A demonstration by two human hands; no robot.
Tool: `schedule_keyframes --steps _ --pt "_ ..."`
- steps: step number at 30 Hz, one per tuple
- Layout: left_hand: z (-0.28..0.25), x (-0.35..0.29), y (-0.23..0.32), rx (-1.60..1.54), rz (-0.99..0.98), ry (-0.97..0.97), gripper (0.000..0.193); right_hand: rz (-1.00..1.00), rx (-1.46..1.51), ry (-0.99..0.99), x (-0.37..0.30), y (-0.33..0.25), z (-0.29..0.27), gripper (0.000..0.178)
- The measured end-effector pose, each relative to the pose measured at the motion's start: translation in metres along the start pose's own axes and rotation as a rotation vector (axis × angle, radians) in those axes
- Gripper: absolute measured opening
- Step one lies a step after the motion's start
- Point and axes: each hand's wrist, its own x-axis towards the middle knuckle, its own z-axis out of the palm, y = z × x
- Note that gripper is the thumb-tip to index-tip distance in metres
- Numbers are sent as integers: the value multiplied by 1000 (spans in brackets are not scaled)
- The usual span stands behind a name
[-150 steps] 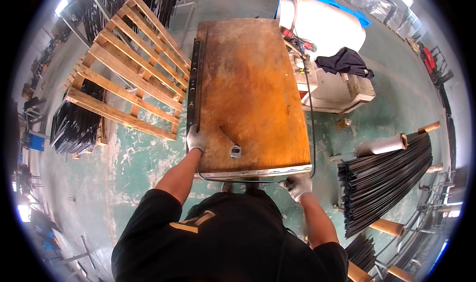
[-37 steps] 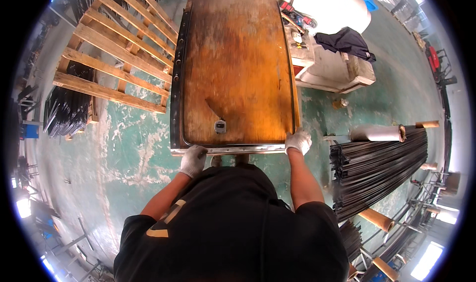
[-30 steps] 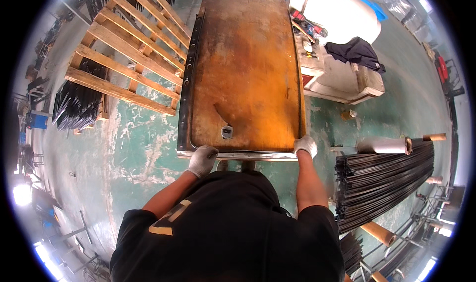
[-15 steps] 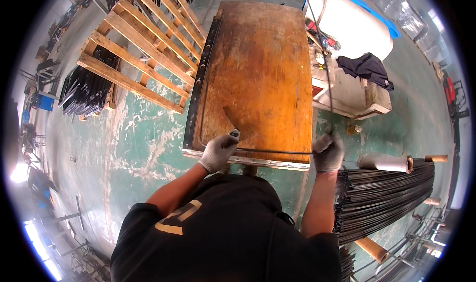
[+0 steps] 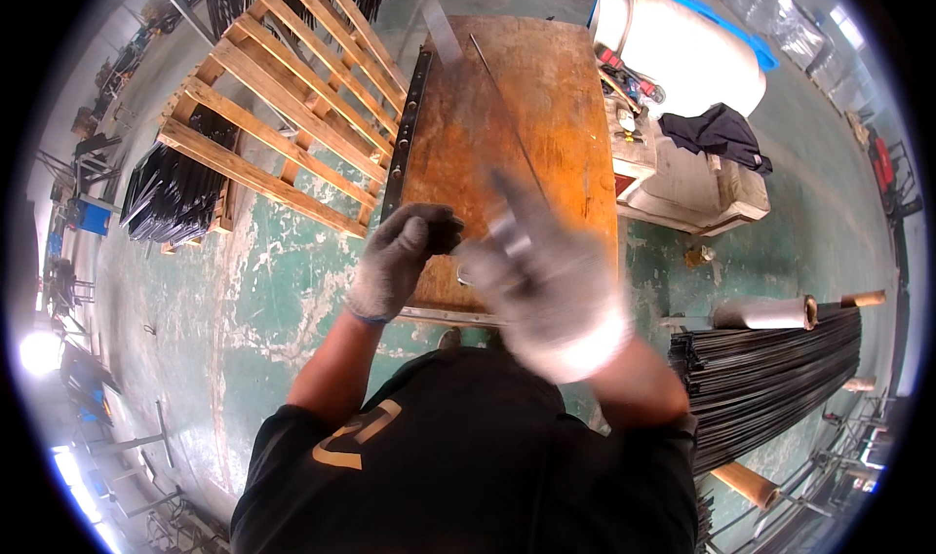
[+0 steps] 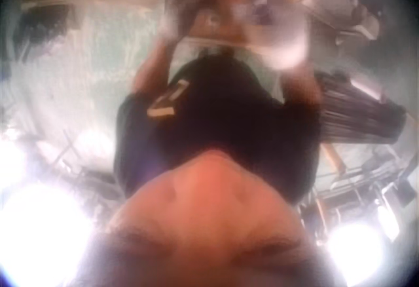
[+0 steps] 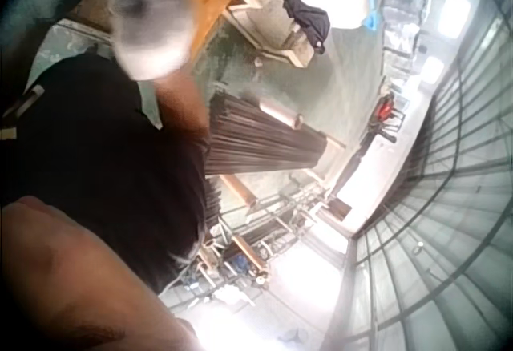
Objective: The person measures a metal rod on a wooden workbench, then uses a manual bending machine to bend the rod into a rectangular frame. They repeat this process with multiple rods, stacking the finished frames on a rack.
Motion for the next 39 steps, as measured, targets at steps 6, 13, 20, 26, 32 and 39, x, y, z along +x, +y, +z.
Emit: schedule_keyframes --steps 6,13,20,26,32,39 --pt "-7 -19 31 -70 -144 218 45 -87 -714 -274 -35 97 84 47" --pt "-54 -17 2 240 -310 378 33 18 -565 -573 -51 180 40 20" --pt "-101 8 -61 640 -456 361 34 46 -757 -401 -89 263 -29 14" --pt "-160 39 -121 1086 -434 379 31 133 -855 -330 -125 287 -33 18" --pt "-158 41 -125 1309 -516 358 33 228 -878 -193 -146 319 -24 16" --pt "-166 0 -163 1341 -652 347 38 228 -1016 -289 -150 326 -31 13"
